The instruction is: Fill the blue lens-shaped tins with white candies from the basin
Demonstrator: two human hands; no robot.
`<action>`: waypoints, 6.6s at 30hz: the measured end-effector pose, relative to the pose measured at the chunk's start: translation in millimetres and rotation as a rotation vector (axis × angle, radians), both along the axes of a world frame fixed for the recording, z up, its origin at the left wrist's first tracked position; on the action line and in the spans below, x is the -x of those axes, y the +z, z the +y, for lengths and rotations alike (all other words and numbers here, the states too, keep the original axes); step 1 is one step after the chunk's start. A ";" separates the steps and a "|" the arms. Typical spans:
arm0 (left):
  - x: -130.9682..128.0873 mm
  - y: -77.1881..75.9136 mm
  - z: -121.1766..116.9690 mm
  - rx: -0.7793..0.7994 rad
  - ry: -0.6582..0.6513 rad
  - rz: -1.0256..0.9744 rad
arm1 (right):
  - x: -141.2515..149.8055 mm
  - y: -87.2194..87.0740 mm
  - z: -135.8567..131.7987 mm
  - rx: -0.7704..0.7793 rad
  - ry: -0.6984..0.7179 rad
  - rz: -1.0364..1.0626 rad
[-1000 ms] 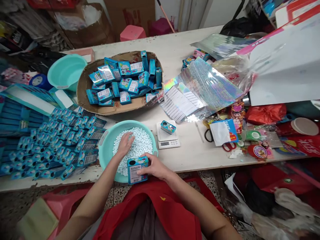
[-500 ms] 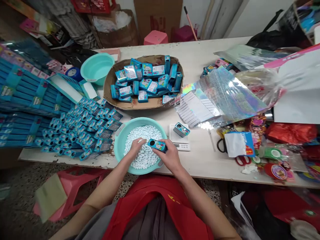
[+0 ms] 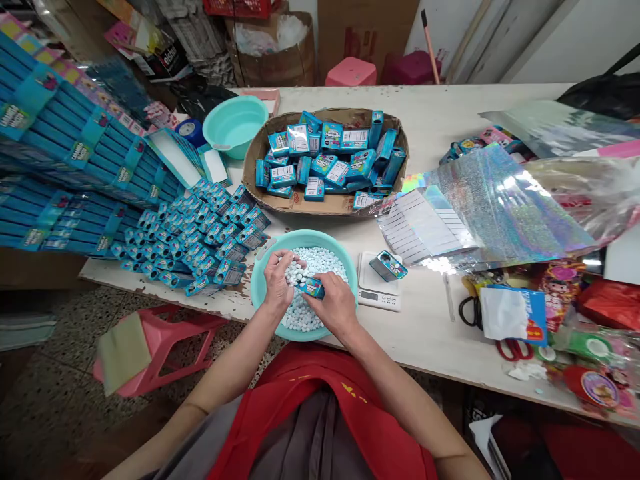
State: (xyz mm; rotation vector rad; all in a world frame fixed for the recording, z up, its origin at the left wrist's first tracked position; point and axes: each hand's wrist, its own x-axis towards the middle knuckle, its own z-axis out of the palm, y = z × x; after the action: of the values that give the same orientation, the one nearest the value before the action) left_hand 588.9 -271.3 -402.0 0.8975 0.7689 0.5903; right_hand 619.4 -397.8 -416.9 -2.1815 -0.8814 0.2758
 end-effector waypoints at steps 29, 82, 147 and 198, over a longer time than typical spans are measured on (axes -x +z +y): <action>-10.2 10.0 -0.4 -0.109 -0.015 0.083 | -4.4 8.6 4.5 -0.110 -0.017 0.149; -1.5 11.4 -1.0 0.096 -0.132 -0.039 | -2.8 -6.3 -12.5 -0.184 -0.053 0.098; 17.7 -53.7 35.1 -0.900 -0.619 0.678 | 1.4 -6.9 -145.6 -0.373 -0.500 0.417; -60.2 -10.5 -26.6 0.539 -0.299 0.212 | -73.6 24.2 -56.4 -0.124 -0.130 -0.355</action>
State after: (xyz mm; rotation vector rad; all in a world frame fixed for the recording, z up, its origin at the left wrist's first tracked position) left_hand 649.2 -297.9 -412.5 0.5591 0.9059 0.0124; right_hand 692.9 -454.2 -392.7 -2.1933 -0.9135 -0.2316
